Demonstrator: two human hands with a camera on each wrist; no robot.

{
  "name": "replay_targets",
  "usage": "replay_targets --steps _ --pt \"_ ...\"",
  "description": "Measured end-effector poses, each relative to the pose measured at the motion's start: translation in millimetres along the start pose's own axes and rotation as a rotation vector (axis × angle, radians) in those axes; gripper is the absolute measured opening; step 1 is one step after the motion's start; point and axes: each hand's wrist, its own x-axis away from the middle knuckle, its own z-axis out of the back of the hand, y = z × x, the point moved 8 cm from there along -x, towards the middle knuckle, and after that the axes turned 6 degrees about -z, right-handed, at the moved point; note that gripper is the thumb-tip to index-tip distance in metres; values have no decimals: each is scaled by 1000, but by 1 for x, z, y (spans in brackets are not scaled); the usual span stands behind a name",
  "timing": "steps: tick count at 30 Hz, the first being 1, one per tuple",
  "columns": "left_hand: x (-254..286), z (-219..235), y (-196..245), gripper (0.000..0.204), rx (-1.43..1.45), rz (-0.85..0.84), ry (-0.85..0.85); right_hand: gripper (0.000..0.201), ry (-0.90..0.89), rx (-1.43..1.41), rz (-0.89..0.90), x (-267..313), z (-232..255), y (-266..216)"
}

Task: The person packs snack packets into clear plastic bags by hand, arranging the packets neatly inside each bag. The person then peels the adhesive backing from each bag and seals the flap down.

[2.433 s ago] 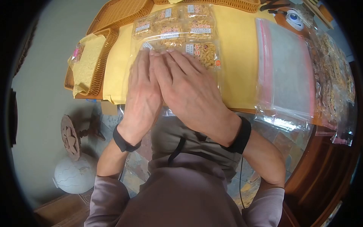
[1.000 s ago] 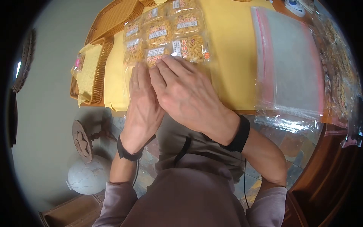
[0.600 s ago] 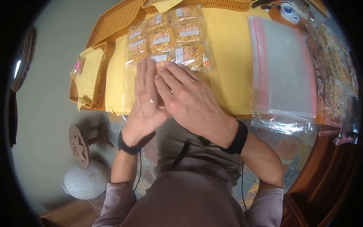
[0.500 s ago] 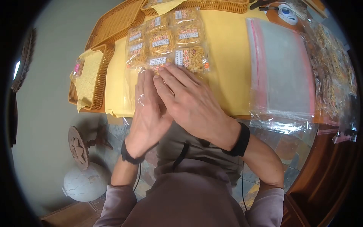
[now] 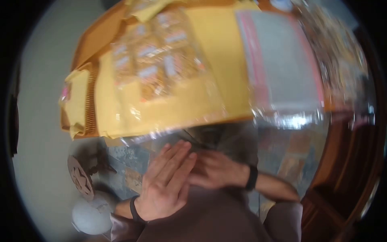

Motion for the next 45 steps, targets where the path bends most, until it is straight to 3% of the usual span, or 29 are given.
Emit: replay_targets --steps 1,2,4,5,6,7,9,10,12,13,17,19,20,22,24,26,27,28,30,31,36,38,39,42,45 --pt "0 -12 -1 44 92 -35 11 30 -135 -64 -155 18 -26 21" --pt "-1 -26 -1 36 193 -69 17 27 10 -95 -82 21 -23 40" --pt "-3 -62 -3 33 264 -86 -45 27 -148 161 -489 54 -41 111" --pt "-4 -83 -3 32 273 -130 -54 45 -248 274 -654 73 -52 146" --pt "-3 -103 -1 32 279 -169 -58 53 -273 440 -706 93 -54 171" --pt "-1 -130 5 44 375 -186 -167 54 -323 584 -827 109 -52 193" --pt "-9 -153 35 54 534 -259 -200 50 -332 546 -1079 133 -48 229" --pt "-12 -162 52 63 652 -315 -217 50 -339 551 -1105 142 -50 240" --pt "-16 -184 84 68 748 -414 -275 60 -330 370 -1474 185 -55 265" --pt "-16 -193 95 74 824 -505 -319 67 -304 263 -1560 200 -60 269" --pt "-40 -241 73 72 762 -407 -451 73 -243 187 -1666 202 -55 245" --pt "-50 -264 57 65 736 -414 -456 77 -256 331 -1731 200 -62 246" --pt "-56 -267 51 63 749 -418 -463 77 -266 330 -1741 202 -69 252" --pt "-70 -273 41 68 774 -402 -474 70 -112 364 -1875 216 -77 266" --pt "-84 -273 39 75 793 -392 -474 69 -137 493 -1945 206 -78 263" --pt "-85 -286 42 67 760 -318 -744 69 -199 490 -1990 207 -75 264" --pt "-85 -283 47 77 836 -230 -779 77 -270 340 -1837 204 -70 261" --pt "-75 -282 55 77 848 -227 -778 77 -281 345 -1842 206 -66 258" --pt "-65 -269 59 85 736 -196 -479 80 -326 331 -1738 205 -67 258" --pt "-64 -261 67 93 752 -266 -369 80 -336 328 -1742 206 -66 256" --pt "-61 -225 103 97 956 -336 -365 84 -411 343 -1707 204 -69 260" --pt "-52 -217 125 99 971 -445 -608 84 -414 315 -1710 204 -69 258" --pt "-51 -208 130 102 1046 -454 -523 85 -402 287 -1716 203 -67 258" --pt "-44 -176 144 101 1159 -549 -530 85 -381 311 -1732 202 -67 258" --pt "-37 -153 145 92 1437 -421 -455 83 -374 300 -1746 198 -65 256"
